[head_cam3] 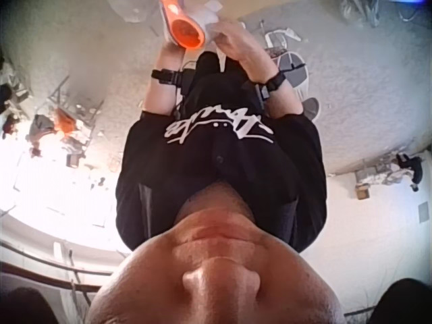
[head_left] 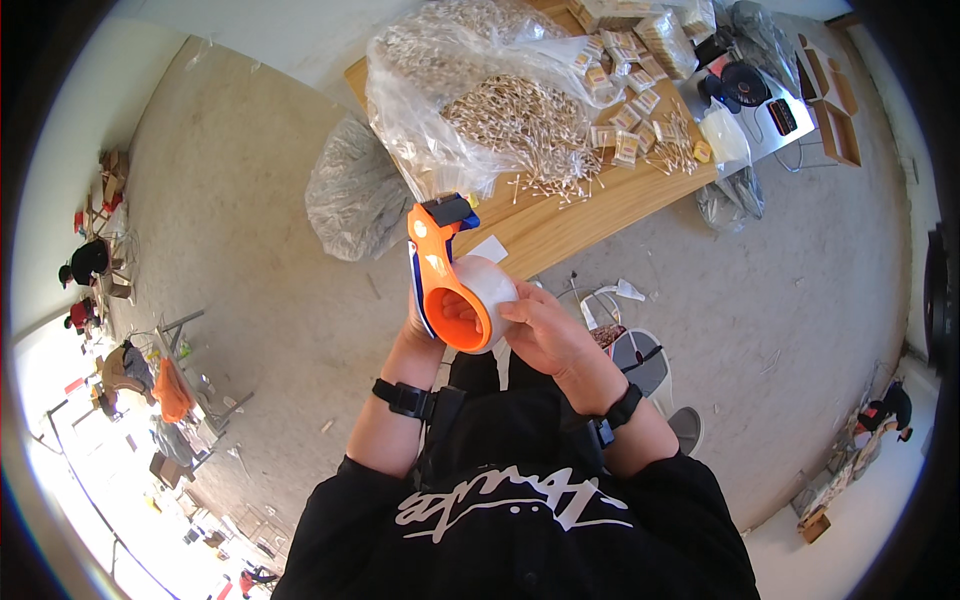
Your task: Packaging cotton swabs into small plastic packets and sealing them.
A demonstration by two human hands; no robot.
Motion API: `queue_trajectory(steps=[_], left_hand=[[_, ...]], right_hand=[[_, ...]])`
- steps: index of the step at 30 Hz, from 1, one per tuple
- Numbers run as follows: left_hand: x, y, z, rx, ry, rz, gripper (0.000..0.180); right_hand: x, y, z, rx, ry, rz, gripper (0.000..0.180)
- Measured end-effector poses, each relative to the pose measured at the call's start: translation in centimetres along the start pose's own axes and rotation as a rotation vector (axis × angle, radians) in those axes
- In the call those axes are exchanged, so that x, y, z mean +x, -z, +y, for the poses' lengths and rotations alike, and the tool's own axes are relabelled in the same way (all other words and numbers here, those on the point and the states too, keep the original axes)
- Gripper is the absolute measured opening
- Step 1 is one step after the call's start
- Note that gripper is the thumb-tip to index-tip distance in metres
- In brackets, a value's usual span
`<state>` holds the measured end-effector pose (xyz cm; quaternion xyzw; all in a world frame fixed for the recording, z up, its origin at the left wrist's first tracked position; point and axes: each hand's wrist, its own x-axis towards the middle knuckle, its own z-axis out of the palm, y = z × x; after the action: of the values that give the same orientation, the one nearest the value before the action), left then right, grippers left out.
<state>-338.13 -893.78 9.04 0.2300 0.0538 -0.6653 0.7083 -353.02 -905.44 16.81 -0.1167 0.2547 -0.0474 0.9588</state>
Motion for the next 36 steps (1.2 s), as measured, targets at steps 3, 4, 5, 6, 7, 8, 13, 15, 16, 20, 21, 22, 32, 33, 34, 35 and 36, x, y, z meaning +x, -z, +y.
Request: queue_trajectory(steps=[3,4,5,6,7,8,13,15,16,20,21,22,32,33,34,35,36], left_hand=[[-0.2,0.5,0.1,0.013,0.023,-0.004,0.053],[-0.2,0.2,0.1,0.031,0.021,0.013,0.054],[-0.2,0.0,0.1,0.03,0.023,0.013,0.054],[-0.2,-0.3,0.1,0.067,0.003,0.051,0.055],[-0.2,-0.6,0.1,0.104,-0.017,0.089,0.055],[-0.1,-0.8,0.1,0.104,-0.017,0.089,0.055],[0.1,-1.7,0.1,0.079,-0.043,0.096,0.056],[0.2,-0.7,0.2,0.055,-0.018,0.054,0.055],[0.3,-0.1,0.2,0.03,0.006,0.011,0.055],[0.5,0.8,0.2,-0.084,0.072,-0.01,0.053],[0.5,0.5,0.3,-0.054,0.055,0.008,0.052],[0.5,0.2,0.3,-0.024,0.037,0.026,0.052],[0.7,-2.0,0.6,0.048,-0.024,0.134,0.07],[0.8,-3.2,0.7,0.023,-0.01,0.143,0.069],[1.0,-3.9,0.8,-0.002,0.004,0.151,0.069],[1.1,-3.1,0.6,-0.003,0.006,0.15,0.069],[1.2,-2.5,0.6,0.003,-0.001,0.148,0.069]], right_hand=[[0.0,-0.3,-0.1,-0.04,-0.016,0.019,0.051],[0.0,-0.2,-0.1,-0.04,-0.016,0.021,0.051],[0.1,-0.2,-0.1,-0.052,-0.01,0.038,0.051],[0.1,-0.3,-0.1,-0.065,-0.005,0.054,0.05],[0.2,-0.4,-0.1,-0.064,-0.005,0.054,0.05],[0.2,-0.4,-0.2,-0.07,-0.03,0.086,0.05],[0.4,-0.8,-0.5,-0.078,-0.067,0.142,0.049],[0.5,-0.6,-0.3,-0.034,-0.048,0.107,0.05],[0.5,-0.4,-0.3,-0.036,-0.049,0.106,0.05],[0.3,-0.2,-0.7,0.025,-0.034,-0.023,0.053],[0.3,-0.2,-0.8,-0.019,-0.034,-0.011,0.054],[0.3,-0.3,-1.0,-0.019,-0.032,-0.009,0.054],[1.0,-0.5,-1.0,-0.031,-0.065,0.097,0.052],[1.1,-0.4,-1.1,-0.025,-0.08,0.105,0.052],[1.2,-0.4,-1.2,-0.025,-0.079,0.108,0.052],[1.2,-0.4,-1.2,-0.03,-0.076,0.109,0.052],[1.3,-0.5,-1.2,-0.038,-0.075,0.106,0.052]])
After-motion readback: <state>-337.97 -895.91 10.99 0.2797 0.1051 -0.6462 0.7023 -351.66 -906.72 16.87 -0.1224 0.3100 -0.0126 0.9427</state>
